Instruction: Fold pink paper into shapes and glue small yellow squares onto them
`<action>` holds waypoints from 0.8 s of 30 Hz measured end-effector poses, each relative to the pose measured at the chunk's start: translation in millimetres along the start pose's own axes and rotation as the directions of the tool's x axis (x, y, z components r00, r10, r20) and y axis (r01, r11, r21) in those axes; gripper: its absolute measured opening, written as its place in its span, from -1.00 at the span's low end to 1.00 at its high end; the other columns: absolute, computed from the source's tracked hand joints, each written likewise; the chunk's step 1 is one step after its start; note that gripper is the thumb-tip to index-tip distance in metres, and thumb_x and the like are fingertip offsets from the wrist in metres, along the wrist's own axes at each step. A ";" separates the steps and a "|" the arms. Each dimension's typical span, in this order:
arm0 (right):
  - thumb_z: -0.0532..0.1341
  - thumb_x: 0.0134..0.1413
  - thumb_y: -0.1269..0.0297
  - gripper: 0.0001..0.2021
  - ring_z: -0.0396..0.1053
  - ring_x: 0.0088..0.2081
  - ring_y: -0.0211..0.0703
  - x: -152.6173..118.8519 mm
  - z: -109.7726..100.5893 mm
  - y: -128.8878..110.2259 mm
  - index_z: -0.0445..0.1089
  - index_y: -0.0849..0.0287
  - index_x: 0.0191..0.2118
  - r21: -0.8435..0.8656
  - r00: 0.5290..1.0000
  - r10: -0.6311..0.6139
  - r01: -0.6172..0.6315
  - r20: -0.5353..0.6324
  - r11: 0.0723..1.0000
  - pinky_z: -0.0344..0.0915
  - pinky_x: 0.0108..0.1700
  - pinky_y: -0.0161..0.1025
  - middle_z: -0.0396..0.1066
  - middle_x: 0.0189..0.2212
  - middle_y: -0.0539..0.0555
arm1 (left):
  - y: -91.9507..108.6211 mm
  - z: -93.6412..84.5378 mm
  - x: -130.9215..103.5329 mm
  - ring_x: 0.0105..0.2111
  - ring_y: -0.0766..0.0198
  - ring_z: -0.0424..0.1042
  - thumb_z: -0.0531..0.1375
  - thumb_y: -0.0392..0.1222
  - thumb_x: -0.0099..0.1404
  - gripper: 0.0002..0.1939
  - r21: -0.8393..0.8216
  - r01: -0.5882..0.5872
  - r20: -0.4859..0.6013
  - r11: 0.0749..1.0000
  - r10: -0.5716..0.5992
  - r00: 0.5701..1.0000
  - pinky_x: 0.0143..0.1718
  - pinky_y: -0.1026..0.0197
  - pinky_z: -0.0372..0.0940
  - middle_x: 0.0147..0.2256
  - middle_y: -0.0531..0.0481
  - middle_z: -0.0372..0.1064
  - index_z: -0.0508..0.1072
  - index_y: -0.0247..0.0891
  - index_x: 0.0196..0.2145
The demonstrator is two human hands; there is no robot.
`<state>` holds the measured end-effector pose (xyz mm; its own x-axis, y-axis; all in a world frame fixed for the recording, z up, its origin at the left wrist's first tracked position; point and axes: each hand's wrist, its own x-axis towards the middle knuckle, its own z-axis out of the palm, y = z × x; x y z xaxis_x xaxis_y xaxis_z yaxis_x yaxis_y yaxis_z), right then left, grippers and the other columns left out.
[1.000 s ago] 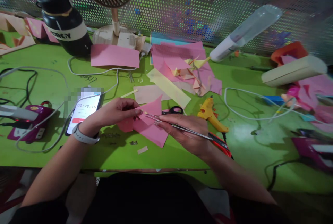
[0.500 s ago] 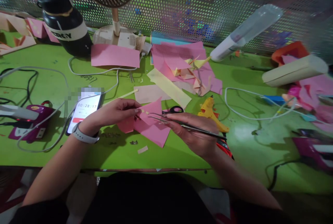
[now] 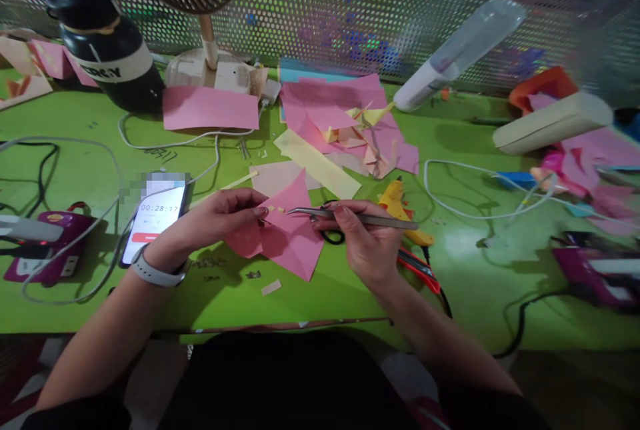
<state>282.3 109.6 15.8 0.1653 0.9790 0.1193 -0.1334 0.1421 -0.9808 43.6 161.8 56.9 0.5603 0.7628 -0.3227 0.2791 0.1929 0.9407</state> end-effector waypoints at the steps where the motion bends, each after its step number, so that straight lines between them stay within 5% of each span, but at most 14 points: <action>1: 0.38 0.08 0.24 -0.89 0.61 -0.39 -0.14 0.2 0.0 0.6 0.51 0.12 -0.28 0.010 1.000 0.000 0.000 0.002 1.000 0.58 -0.37 -0.24 0.62 -0.37 0.01 | 0.2 0.1 -0.2 -0.29 0.27 0.46 0.22 -0.01 0.33 -0.71 -0.013 0.002 0.000 1.000 -0.002 1.000 -0.28 0.25 0.33 -0.27 -0.08 0.50 0.49 -0.31 -0.17; 24: 0.40 0.04 0.12 -0.78 0.59 -0.47 -0.10 -1.4 5.5 1.8 0.47 0.14 -0.31 -0.004 1.000 0.018 -0.018 -0.022 1.000 0.58 -0.39 -0.20 0.60 -0.45 0.01 | -5.3 1.5 1.2 -0.33 0.31 0.44 0.22 0.00 0.33 -0.70 -0.040 -0.014 0.016 0.999 0.015 1.000 -0.33 0.30 0.29 -0.28 -0.06 0.50 0.50 -0.31 -0.16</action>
<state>276.5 109.3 14.7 0.1839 0.9780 0.0981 -0.1320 0.1235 -0.9835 44.0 160.8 51.4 0.5768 0.7558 -0.3101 0.2399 0.2061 0.9487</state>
